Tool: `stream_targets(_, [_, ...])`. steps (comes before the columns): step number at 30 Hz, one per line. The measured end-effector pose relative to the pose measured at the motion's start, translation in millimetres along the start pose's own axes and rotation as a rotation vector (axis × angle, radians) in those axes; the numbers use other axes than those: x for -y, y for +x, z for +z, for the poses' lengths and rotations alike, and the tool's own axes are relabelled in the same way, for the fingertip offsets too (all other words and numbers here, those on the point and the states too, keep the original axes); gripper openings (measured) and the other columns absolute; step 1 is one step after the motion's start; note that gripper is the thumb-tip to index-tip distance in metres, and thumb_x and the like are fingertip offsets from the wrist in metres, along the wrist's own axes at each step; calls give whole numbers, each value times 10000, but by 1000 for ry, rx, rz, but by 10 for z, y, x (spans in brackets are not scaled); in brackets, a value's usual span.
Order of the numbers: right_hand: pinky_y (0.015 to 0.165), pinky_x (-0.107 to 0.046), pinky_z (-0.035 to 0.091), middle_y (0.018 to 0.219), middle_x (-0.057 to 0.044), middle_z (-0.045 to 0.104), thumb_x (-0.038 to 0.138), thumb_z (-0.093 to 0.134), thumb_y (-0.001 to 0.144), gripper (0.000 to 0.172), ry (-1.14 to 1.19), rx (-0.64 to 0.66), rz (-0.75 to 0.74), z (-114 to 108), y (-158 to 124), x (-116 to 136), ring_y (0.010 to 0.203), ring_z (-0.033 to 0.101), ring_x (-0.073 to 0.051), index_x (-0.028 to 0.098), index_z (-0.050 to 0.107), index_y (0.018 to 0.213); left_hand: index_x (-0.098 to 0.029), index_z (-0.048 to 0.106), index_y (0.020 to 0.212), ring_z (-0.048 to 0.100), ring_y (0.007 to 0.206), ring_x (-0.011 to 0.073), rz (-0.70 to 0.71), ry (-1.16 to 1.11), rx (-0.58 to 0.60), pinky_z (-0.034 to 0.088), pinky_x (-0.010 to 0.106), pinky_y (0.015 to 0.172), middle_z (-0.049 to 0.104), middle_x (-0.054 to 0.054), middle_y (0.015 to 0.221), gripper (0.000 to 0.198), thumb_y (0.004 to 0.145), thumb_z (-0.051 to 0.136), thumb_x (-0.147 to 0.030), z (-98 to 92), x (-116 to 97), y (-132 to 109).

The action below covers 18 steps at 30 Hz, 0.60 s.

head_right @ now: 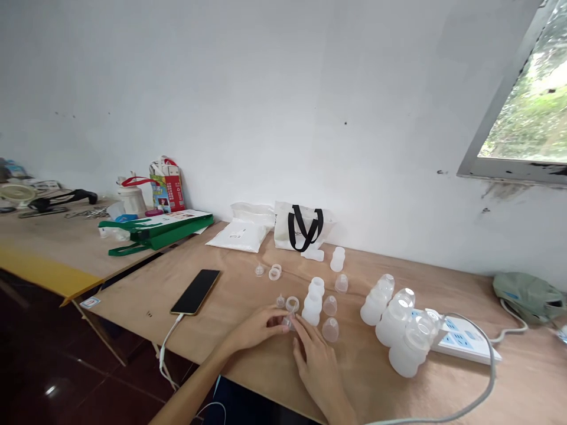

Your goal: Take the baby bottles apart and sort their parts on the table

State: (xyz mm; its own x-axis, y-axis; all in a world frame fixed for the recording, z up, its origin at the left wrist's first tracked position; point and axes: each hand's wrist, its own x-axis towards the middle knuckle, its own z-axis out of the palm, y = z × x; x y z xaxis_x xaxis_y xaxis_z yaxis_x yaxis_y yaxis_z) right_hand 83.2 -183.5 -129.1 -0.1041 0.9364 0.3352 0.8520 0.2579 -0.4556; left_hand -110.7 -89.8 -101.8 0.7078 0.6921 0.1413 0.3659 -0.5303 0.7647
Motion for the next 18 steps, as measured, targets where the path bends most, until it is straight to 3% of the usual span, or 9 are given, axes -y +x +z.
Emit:
stream_targets(6, [922, -409, 615, 1468, 14, 601, 178, 449, 980, 373, -93, 20, -108, 28, -4, -8, 1242, 648, -253, 320, 739, 1169, -217, 698, 1205, 543, 724, 151, -123, -32, -77, 424, 235, 673, 619, -19, 809, 384, 831, 700, -301, 128, 214, 80])
stream_targets(13, [875, -390, 622, 1412, -16, 635, 184, 439, 978, 318, -89, -41, -120, 95, -12, -39, 1231, 648, -249, 303, 685, 1141, -235, 706, 1155, 526, 698, 135, -113, -7, -107, 388, 218, 650, 601, -39, 782, 344, 819, 718, -311, 151, 187, 53])
stream_targets(18, [748, -343, 632, 1148, -43, 734, 244, 425, 1001, 212, -28, -89, -86, 9, -10, 34, 972, 748, -229, 277, 603, 1111, -230, 739, 1074, 520, 699, 130, -79, 21, -58, 370, 220, 642, 621, -34, 810, 418, 727, 844, -437, 116, 163, 54])
